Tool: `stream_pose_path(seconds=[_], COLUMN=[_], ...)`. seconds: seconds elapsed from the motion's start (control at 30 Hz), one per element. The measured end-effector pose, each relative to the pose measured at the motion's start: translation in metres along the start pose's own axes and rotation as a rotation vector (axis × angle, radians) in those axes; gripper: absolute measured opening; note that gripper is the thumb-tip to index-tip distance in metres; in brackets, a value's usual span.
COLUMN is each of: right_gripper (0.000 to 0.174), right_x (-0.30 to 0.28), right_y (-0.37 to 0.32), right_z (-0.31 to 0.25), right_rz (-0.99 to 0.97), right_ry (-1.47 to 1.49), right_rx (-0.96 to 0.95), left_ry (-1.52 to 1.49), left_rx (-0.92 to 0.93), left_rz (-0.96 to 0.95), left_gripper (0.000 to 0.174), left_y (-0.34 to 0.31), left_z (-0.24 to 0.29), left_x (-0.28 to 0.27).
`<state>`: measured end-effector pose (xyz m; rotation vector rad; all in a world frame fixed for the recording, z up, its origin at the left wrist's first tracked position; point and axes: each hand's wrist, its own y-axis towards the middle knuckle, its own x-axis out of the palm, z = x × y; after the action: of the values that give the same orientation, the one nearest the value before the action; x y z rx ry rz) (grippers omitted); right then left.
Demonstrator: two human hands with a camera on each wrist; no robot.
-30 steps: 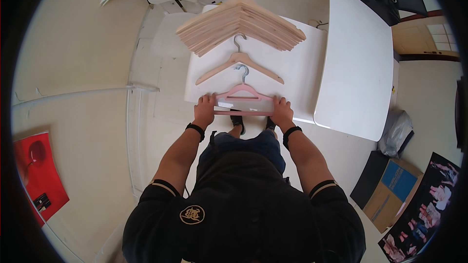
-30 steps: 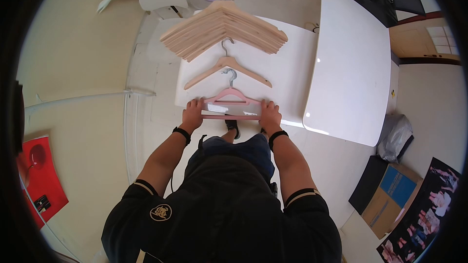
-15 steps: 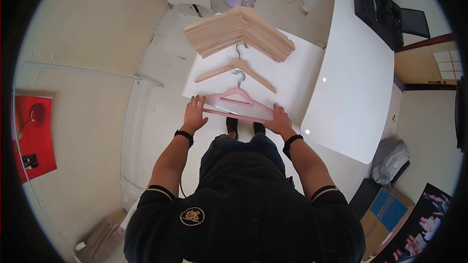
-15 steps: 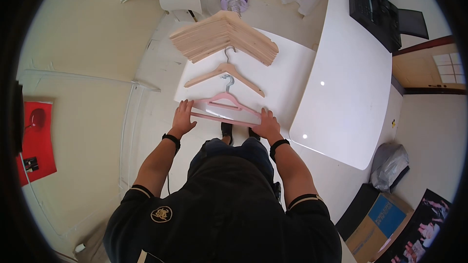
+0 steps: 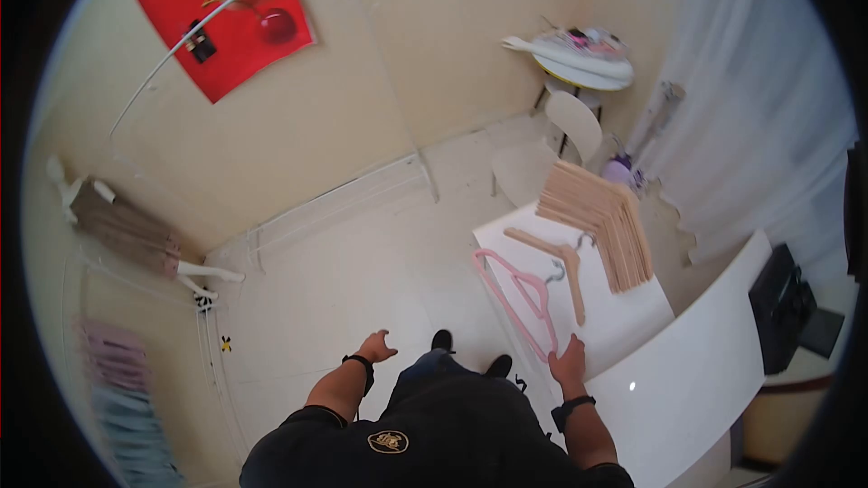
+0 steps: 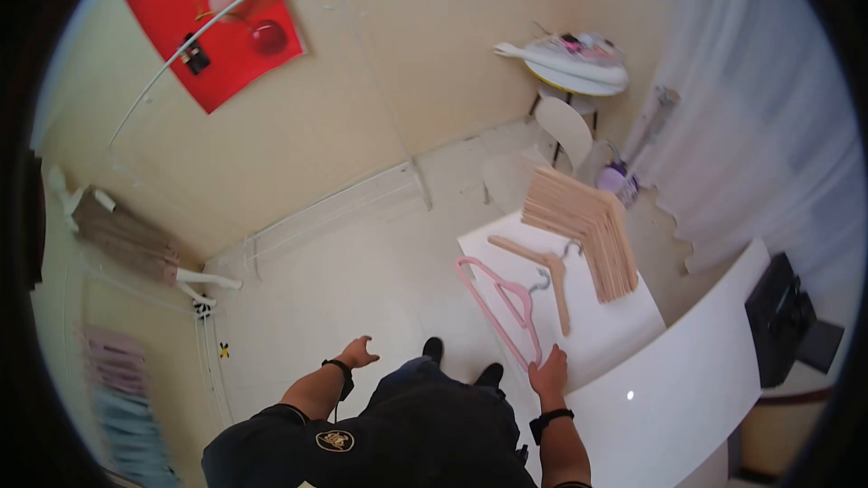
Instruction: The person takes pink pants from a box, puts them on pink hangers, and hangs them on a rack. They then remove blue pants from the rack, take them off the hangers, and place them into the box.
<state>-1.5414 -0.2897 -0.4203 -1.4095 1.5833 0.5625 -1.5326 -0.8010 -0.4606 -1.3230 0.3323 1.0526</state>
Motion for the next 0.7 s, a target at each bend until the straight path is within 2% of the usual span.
stream_pose_path(seconds=[0.17,0.3,0.37,0.43,0.53,0.63,0.7], right_gripper=[0.066,0.061,0.057,0.044,0.043,0.039,0.034], right_x=[0.000,0.020,0.043,0.071,0.136,0.198,0.226], right_y=[0.014,0.026,0.035,0.037,0.056,0.060,0.056], right_z=[-0.039,-0.094,-0.126,-0.159,-0.189,-0.219,-0.256], right_rz=[0.025,-0.007,-0.145,-0.308,-0.410,-0.478,-0.655], right_ry=[-0.053,-0.145,-0.161,-0.249,-0.352,-0.317,-0.256], right_rx=[-0.213,-0.389,-0.430,-0.469,-0.631,-0.796,-0.630], left_ry=[-0.183,-0.384,-0.455,-0.532,-0.617,-0.677,-0.745], left_rx=[-0.164,-0.218,-0.214,-0.255,-0.304,-0.423,-0.485], left_rz=[-0.118,-0.071,-0.032,0.017,0.065,0.113,0.139], left_gripper=[0.073,0.065,0.064,0.063,0.063,0.061,0.060], left_y=[-0.060,-0.097,-0.112,-0.124,-0.149,-0.176,-0.198], left_z=[-0.076,-0.120,-0.142,-0.167,-0.214,-0.258,-0.287], left_x=[0.047,0.081,0.094,0.109,0.122,0.142,0.149])
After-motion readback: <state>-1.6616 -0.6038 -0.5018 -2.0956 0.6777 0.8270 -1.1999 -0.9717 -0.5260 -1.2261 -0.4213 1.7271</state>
